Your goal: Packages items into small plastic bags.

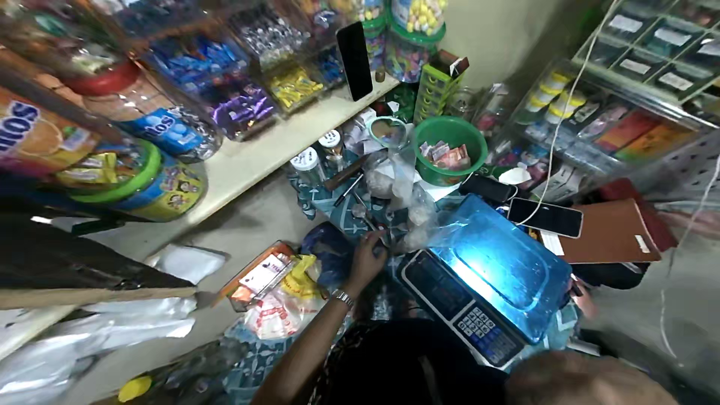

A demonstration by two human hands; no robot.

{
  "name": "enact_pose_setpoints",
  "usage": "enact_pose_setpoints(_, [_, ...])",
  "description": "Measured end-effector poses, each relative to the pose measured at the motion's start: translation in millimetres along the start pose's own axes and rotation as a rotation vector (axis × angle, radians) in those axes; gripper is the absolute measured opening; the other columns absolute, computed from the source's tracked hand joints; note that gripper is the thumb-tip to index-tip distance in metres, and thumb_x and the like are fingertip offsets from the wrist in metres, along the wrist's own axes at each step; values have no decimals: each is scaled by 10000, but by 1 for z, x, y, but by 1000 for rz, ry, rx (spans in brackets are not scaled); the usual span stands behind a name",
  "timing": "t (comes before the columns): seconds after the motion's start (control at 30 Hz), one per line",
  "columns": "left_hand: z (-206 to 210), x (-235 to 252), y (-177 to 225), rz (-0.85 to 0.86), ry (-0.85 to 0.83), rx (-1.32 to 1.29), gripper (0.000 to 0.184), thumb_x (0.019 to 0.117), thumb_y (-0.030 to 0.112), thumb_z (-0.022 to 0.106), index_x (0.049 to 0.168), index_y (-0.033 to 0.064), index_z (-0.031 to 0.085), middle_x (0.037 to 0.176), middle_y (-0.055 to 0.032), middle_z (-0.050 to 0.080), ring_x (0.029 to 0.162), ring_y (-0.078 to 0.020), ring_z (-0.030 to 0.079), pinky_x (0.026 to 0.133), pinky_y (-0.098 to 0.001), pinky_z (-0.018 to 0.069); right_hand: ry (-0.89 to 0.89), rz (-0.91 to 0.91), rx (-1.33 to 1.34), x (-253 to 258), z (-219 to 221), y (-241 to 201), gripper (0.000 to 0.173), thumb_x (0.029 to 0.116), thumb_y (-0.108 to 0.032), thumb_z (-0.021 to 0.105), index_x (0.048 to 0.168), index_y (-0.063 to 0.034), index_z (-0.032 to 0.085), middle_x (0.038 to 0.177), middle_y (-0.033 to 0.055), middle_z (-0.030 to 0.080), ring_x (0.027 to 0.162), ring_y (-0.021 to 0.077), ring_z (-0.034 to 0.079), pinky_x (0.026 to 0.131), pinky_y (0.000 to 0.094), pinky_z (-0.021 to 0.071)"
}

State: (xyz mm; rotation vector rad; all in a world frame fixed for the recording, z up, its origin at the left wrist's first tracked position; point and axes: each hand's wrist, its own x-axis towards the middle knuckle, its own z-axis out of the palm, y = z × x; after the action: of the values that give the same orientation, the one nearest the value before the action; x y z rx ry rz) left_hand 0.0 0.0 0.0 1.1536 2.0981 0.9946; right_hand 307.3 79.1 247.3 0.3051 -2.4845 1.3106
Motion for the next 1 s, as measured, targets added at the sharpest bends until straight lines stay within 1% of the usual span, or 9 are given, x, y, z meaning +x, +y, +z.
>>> enact_pose_setpoints(0.1, [-18,6,0,-116,159,-109,371,1035,124,530,1343,-78,580,1259,-270,652,1119,-340,669,979,-458,540,38,17,-49,-6,-11,29,278,1089,-225,494,1060,-68,722,950,50,731,927,88,688,873,219,555])
enact_pose_setpoints(0.2, [-29,14,34,-105,177,-200,341,1062,170,525,1262,-91,618,1130,-244,690,985,-280,697,901,-430,566,448,411,-233,3,-35,83,286,1047,-185,507,1083,-5,726,829,-9,716,738,-13,649,715,195,566])
enact_pose_setpoints(0.3, [-31,34,82,-132,94,-207,383,1079,256,522,1202,-84,646,1068,-235,689,945,-292,689,892,-454,558,657,692,-336,42,-46,158,283,1073,-166,499,1189,30,667,933,147,710,781,209,670,748,426,566])
enact_pose_setpoints(0.47, [-15,83,119,-235,-252,-28,636,1069,517,448,1241,-73,612,1103,-265,673,987,-358,683,919,-523,539,236,1003,-249,98,-27,235,462,1042,-373,596,1219,49,662,1068,278,696,986,427,680,927,615,511])
enact_pose_setpoints(0.63, [-8,87,122,-421,-197,-474,357,1047,111,547,1361,-52,500,1166,-217,643,956,-225,668,841,-359,559,36,1071,-78,93,-22,260,306,1035,-174,607,1190,83,666,1149,256,672,1027,309,659,956,467,515])
enact_pose_setpoints(0.73, [-11,86,112,-576,-151,-900,286,1065,121,505,1328,13,537,1133,-135,661,930,-179,655,796,-329,542,244,1082,238,77,-19,261,309,1078,-167,524,1265,58,624,1174,199,656,960,184,671,870,340,572])
enact_pose_setpoints(0.83, [-12,86,118,-698,-101,-1216,189,1076,182,473,1073,30,585,843,-77,629,676,-142,613,623,-264,527,372,1061,461,72,-19,252,322,1092,-164,484,1312,48,585,1119,132,670,906,123,670,823,286,570])
enact_pose_setpoints(0.9, [-12,85,121,-685,-95,-1275,225,1076,195,445,922,59,538,731,-59,570,598,-149,565,588,-269,513,483,1014,619,73,-18,252,300,1099,-161,450,1288,37,571,1013,74,684,830,89,661,766,248,555])
enact_pose_setpoints(1.0, [-18,82,123,-522,-120,-1088,146,1056,173,476,973,75,546,759,-28,545,618,-118,537,594,-244,488,657,935,927,81,-15,254,280,1113,-166,377,1247,14,546,971,70,680,832,125,680,795,274,578])
